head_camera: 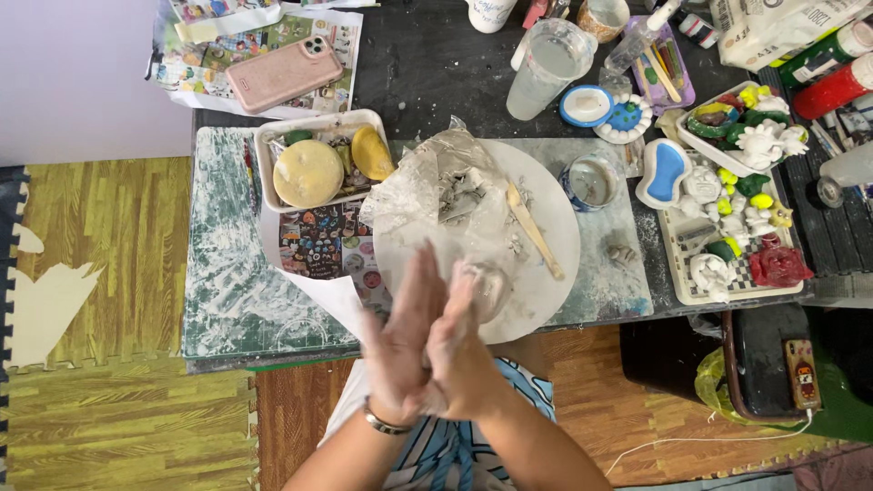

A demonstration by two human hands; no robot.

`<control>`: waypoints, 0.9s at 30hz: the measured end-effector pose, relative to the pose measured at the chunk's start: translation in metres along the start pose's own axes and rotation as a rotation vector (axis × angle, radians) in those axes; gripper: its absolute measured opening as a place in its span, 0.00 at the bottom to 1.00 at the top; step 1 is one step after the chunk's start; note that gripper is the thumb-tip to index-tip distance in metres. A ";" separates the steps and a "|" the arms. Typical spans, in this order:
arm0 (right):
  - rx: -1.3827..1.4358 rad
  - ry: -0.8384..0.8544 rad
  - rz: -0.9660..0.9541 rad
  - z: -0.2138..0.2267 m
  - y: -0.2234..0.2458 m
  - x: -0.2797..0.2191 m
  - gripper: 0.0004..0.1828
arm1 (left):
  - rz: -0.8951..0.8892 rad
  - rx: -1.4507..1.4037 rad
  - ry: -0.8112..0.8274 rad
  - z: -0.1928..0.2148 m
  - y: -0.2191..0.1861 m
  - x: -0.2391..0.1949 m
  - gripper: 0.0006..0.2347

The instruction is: The person sits at a table and uses a wooden stick to scrape and shape a small piece of grey clay. They then roll the clay between their palms to form a ball, repeatedly adding small bits of clay to the piece and continuing to roll and shape it by hand.

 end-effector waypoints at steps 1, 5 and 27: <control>0.001 0.037 0.015 -0.006 0.006 -0.004 0.55 | -0.010 0.108 -0.018 0.001 -0.004 0.000 0.43; 0.186 0.115 -0.001 -0.013 0.018 -0.019 0.57 | -0.067 0.375 0.071 -0.009 -0.015 -0.001 0.44; 0.634 -0.095 -0.128 -0.044 0.000 -0.023 0.51 | 0.013 0.093 -0.006 0.034 -0.001 -0.003 0.39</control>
Point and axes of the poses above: each hand's wrist, its own x-axis towards the middle knuckle, its own z-axis out of the back of the hand, y = z × x, the point moved 10 cm from there along x, towards the middle knuckle, and after that the axes turned 6 degrees about -x, right-handed, at the moved point
